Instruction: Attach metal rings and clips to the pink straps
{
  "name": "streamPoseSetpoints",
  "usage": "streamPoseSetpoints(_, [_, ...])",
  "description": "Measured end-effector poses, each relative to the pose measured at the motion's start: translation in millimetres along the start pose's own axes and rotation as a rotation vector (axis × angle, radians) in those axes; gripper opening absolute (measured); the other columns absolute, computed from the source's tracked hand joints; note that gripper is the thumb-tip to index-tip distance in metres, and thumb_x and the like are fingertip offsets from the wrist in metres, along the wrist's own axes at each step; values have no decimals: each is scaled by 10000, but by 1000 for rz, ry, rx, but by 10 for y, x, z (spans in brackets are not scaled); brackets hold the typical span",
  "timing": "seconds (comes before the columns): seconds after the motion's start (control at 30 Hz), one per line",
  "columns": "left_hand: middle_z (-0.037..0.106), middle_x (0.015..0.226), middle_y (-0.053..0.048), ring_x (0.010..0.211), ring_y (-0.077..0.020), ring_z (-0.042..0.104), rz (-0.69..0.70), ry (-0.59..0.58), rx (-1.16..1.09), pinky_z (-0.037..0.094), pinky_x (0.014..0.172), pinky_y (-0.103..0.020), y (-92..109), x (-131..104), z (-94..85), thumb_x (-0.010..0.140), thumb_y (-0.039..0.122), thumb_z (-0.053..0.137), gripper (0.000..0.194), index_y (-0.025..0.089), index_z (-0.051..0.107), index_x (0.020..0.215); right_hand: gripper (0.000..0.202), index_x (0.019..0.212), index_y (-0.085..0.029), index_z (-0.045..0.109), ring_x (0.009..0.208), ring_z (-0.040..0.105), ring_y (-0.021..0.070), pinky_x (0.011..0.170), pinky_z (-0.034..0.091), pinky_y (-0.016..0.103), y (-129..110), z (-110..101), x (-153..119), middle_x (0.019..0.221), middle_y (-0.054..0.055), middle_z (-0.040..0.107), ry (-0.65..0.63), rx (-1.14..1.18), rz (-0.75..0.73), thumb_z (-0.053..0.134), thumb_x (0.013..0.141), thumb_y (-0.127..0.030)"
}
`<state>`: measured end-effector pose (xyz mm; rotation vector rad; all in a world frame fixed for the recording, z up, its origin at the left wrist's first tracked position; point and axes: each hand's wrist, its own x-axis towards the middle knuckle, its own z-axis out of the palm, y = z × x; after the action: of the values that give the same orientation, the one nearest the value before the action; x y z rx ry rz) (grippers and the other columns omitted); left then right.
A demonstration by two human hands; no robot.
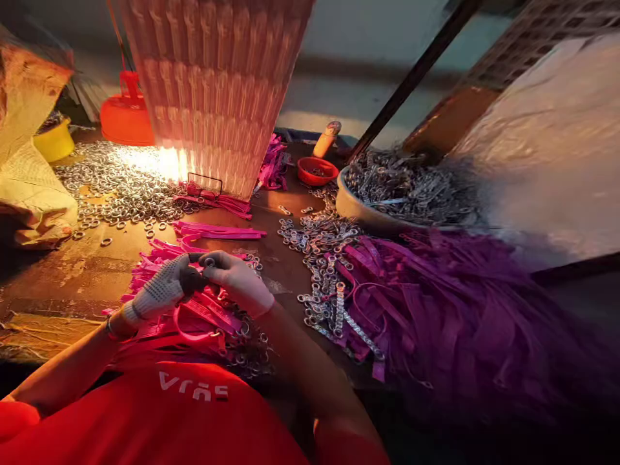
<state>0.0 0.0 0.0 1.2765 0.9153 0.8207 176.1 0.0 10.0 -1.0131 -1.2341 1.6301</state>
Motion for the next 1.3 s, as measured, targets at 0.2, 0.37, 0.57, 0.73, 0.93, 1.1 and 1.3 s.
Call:
streamPoseSetpoints(0.2, [617,666,-13,414,-37,374,-56,46,-290,246,363,-171,-102,-107,-35,854,372,658,266,119,668,935,249,951,-206,633,557,498,87,537,397,241,101,141,-43,718,-67,571,265,-62,-150,711,740,-313])
streamPoseSetpoints(0.37, [480,543,50,405,-40,342,-63,70,-280,244,367,-167,-152,-180,46,868,423,682,285,150,610,829,223,1039,-205,640,828,608,165,767,495,299,178,221,-120,928,15,659,302,-409,-297,631,840,-306])
streamPoseSetpoints(0.57, [480,533,61,389,-53,388,-16,75,-79,290,362,-163,-217,-170,-33,870,317,616,204,185,504,763,330,1239,-151,608,979,613,238,823,450,342,95,242,-61,1109,138,672,96,-1297,-452,451,950,-176])
streamPoseSetpoints(0.73, [417,500,72,347,-39,300,-89,78,-290,209,323,-165,-22,-34,-407,802,380,659,289,184,474,697,296,759,-170,681,625,573,176,591,317,294,126,284,-39,692,71,682,-145,-1584,-354,514,953,-318])
streamPoseSetpoints(0.93, [507,554,57,367,-45,357,40,299,-163,231,341,-168,184,29,-758,794,384,713,257,171,567,798,193,1036,-171,684,860,663,196,733,414,288,58,265,219,959,80,745,-114,-1412,-432,521,982,-259])
streamPoseSetpoints(1.1, [500,507,37,398,-59,397,-16,143,124,299,385,-175,29,-22,-659,844,354,621,256,158,560,692,191,1117,-164,643,929,646,181,773,408,274,-83,298,566,1028,73,725,-128,-1325,-505,521,979,-217])
streamPoseSetpoints(1.3, [460,512,40,372,-67,365,-122,40,2,263,341,-177,-117,77,-699,875,352,505,250,180,500,694,190,766,-169,650,617,499,174,598,201,350,25,317,666,689,58,641,-161,-1680,-602,522,884,-245])
